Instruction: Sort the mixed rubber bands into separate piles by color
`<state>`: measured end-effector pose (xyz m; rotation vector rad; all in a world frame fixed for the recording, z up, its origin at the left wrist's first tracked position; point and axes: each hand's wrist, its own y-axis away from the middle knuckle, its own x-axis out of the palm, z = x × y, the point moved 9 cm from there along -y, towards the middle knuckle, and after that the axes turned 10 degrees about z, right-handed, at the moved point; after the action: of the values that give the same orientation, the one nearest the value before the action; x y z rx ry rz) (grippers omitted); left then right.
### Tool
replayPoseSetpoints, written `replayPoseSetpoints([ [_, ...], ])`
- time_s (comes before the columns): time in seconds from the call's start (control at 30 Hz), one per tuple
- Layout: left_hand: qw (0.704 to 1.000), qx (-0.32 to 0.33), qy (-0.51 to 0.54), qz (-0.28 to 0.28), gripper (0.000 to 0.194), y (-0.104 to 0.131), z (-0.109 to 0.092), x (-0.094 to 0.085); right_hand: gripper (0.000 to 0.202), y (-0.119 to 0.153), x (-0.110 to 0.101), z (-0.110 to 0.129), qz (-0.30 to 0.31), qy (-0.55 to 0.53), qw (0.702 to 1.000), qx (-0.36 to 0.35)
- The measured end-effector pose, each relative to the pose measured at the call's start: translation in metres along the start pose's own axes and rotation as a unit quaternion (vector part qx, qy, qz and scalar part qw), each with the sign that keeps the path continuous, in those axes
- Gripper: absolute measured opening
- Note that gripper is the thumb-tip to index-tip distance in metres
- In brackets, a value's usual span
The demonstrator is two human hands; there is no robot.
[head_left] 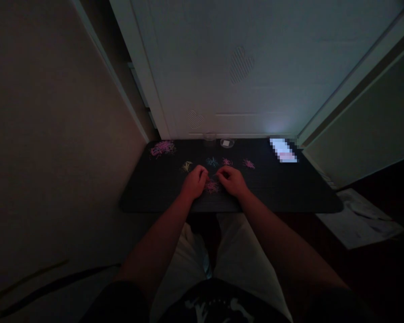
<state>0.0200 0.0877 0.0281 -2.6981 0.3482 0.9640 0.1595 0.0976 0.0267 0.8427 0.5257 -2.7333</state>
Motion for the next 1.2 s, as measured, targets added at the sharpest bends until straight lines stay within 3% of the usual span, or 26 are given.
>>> replayPoseSetpoints([
  [0.17, 1.000, -0.009, 0.019, -0.008, 0.017, -0.001, 0.005, 0.001, 0.014, -0.005, -0.007, -0.013, -0.050, 0.048, 0.994, 0.079],
  [0.37, 1.000, -0.006, 0.012, -0.005, 0.017, -0.002, 0.006, 0.003, 0.019, -0.028, -0.006, -0.015, -0.041, 0.128, 0.983, 0.127],
  [0.5, 1.000, -0.011, 0.009, 0.005, 0.017, -0.001, 0.006, 0.004, 0.020, -0.055, -0.004, -0.010, -0.004, 0.163, 0.978, 0.127],
  [0.67, 1.000, -0.011, 0.011, 0.004, 0.014, -0.001, 0.007, 0.005, 0.023, -0.075, -0.001, -0.006, 0.086, 0.206, 0.968, 0.115],
  [0.9, 0.999, -0.007, -0.005, -0.052, 0.021, -0.001, 0.005, -0.006, 0.030, -0.044, -0.028, -0.025, 0.066, 0.169, 0.972, 0.149],
  [1.03, 0.997, -0.021, -0.040, -0.062, 0.023, 0.000, 0.004, -0.009, 0.022, -0.015, -0.008, -0.022, 0.137, 0.137, 0.979, 0.070],
  [1.2, 0.995, -0.005, -0.099, -0.015, 0.027, -0.003, -0.001, 0.001, 0.022, 0.009, -0.005, -0.007, 0.097, 0.135, 0.986, -0.003],
])
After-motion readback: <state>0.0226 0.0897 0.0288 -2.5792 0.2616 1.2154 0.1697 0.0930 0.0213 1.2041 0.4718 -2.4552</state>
